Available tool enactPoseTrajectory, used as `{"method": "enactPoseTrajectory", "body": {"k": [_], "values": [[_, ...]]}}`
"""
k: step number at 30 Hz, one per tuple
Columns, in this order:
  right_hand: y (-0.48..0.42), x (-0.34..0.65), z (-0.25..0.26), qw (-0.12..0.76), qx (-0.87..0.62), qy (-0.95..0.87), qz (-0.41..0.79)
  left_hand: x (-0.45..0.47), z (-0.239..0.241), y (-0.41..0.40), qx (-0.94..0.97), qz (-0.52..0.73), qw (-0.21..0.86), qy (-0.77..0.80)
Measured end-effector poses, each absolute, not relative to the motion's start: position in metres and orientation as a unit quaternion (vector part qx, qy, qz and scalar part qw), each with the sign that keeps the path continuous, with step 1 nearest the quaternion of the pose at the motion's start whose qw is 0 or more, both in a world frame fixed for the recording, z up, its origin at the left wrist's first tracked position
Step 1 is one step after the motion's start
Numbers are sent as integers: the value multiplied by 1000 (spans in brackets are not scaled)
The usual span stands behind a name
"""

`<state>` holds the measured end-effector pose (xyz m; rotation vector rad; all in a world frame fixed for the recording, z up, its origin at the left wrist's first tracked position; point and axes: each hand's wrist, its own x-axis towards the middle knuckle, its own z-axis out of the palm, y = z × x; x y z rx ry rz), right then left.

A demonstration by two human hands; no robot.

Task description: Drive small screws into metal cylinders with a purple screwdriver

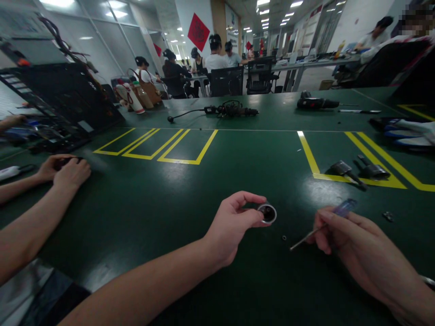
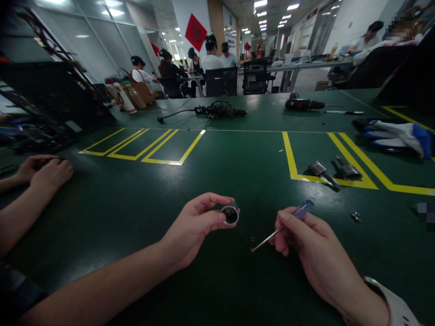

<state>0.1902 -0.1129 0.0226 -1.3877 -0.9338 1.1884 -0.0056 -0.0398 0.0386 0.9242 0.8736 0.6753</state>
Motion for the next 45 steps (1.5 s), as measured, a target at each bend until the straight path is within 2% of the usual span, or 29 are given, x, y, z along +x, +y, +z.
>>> {"method": "enactPoseTrajectory", "body": {"k": [2,5,10,15,26,35,45], "values": [[-116,190,23,557,-527,-387,512,-5,38,-41,417,308,760,391],[-130,192,20,579,-492,-507,408,-3,37,-44,412,320,763,383],[-150,193,15,428,-528,-720,142,1,37,-50,412,342,753,381],[-146,182,25,399,-463,-791,33,5,38,-54,408,368,744,380],[-157,198,2,356,-529,-767,78,8,37,-56,417,371,733,390],[-146,185,29,376,-536,-737,169,9,37,-57,449,365,715,392],[-143,189,34,387,-546,-726,162,8,32,-58,496,362,694,377]]}}
